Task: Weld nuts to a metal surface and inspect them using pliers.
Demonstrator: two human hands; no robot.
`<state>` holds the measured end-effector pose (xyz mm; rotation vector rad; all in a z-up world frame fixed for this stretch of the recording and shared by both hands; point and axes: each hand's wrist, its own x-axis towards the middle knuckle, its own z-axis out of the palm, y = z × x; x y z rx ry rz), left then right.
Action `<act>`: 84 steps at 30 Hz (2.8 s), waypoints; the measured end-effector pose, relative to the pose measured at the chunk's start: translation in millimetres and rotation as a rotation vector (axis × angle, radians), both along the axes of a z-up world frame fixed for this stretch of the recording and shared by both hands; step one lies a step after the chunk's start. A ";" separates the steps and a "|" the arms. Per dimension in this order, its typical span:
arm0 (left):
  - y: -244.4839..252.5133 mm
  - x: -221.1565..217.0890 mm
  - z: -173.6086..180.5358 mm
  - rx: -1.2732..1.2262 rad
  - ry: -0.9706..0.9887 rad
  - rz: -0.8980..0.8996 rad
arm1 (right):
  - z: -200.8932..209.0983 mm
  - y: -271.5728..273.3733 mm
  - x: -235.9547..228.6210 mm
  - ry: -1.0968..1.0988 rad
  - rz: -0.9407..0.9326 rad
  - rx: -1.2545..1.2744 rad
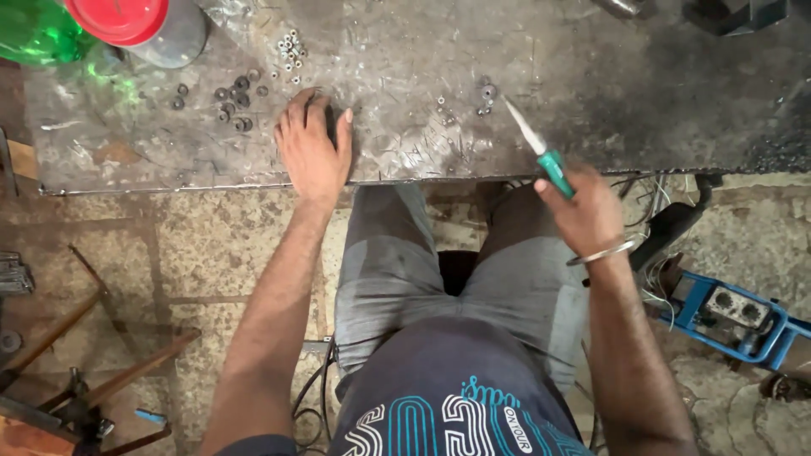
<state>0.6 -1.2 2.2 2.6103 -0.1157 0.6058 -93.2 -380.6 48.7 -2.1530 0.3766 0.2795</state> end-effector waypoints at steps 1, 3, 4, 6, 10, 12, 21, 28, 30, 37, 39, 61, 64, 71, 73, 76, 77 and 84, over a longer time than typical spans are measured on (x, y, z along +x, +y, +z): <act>0.2 -0.3 0.9 -0.006 0.004 -0.001 | 2.4 -1.9 4.6 -0.113 0.103 -0.236; -0.3 -0.5 1.0 -0.014 0.007 -0.004 | 0.3 -13.2 15.7 -0.227 0.205 -0.473; 0.0 0.1 0.3 -0.008 0.005 -0.001 | -4.7 -21.8 23.1 -0.281 0.248 -0.481; 0.3 0.3 -0.2 -0.002 -0.001 -0.001 | -7.2 -32.4 33.0 -0.337 0.288 -0.490; 0.5 0.8 -0.6 -0.006 -0.009 -0.003 | -4.8 -40.9 38.3 -0.056 0.216 -0.305; 0.4 0.2 -1.0 -0.006 -0.012 -0.006 | -6.1 -43.1 37.1 0.078 0.156 -0.225; -0.5 0.2 0.8 0.006 -0.007 -0.001 | 1.7 -27.5 43.7 0.224 0.004 0.117; 0.7 1.0 -3.4 -0.010 -0.002 0.005 | -10.9 -31.3 49.0 0.145 0.059 0.148; 0.6 2.0 -4.7 -0.010 -0.004 0.016 | -3.4 -26.6 57.7 0.109 0.061 0.180; 0.0 1.8 -1.4 0.009 -0.007 0.037 | 41.0 14.1 139.4 -0.061 0.175 -0.160; -0.4 2.3 -0.6 0.001 -0.020 0.044 | 32.2 17.7 170.1 -0.132 0.223 -0.245; 4.6 -4.5 0.9 -0.059 -0.042 0.092 | -84.5 -87.4 67.2 -0.569 -0.026 -0.898; 4.9 -8.2 0.6 -0.126 -0.090 0.083 | -119.8 -126.9 63.8 -0.608 -0.061 -1.015; 73.0 2.4 -1.5 -0.244 -0.152 0.369 | -120.8 -144.6 17.0 -0.752 -0.114 -0.998; 100.1 19.8 0.3 -0.184 -0.105 0.378 | -105.7 -112.2 -15.3 -0.642 -0.092 -0.866; 124.5 43.3 2.2 -0.033 -0.025 0.356 | -103.2 -79.4 -50.8 -0.526 -0.066 -0.751; 128.0 52.9 3.0 0.054 0.006 0.327 | -105.4 -72.4 -59.8 -0.521 -0.059 -0.771; 122.8 86.7 -11.0 0.265 0.230 0.207 | -59.8 -33.5 -94.4 -0.445 -0.184 -0.590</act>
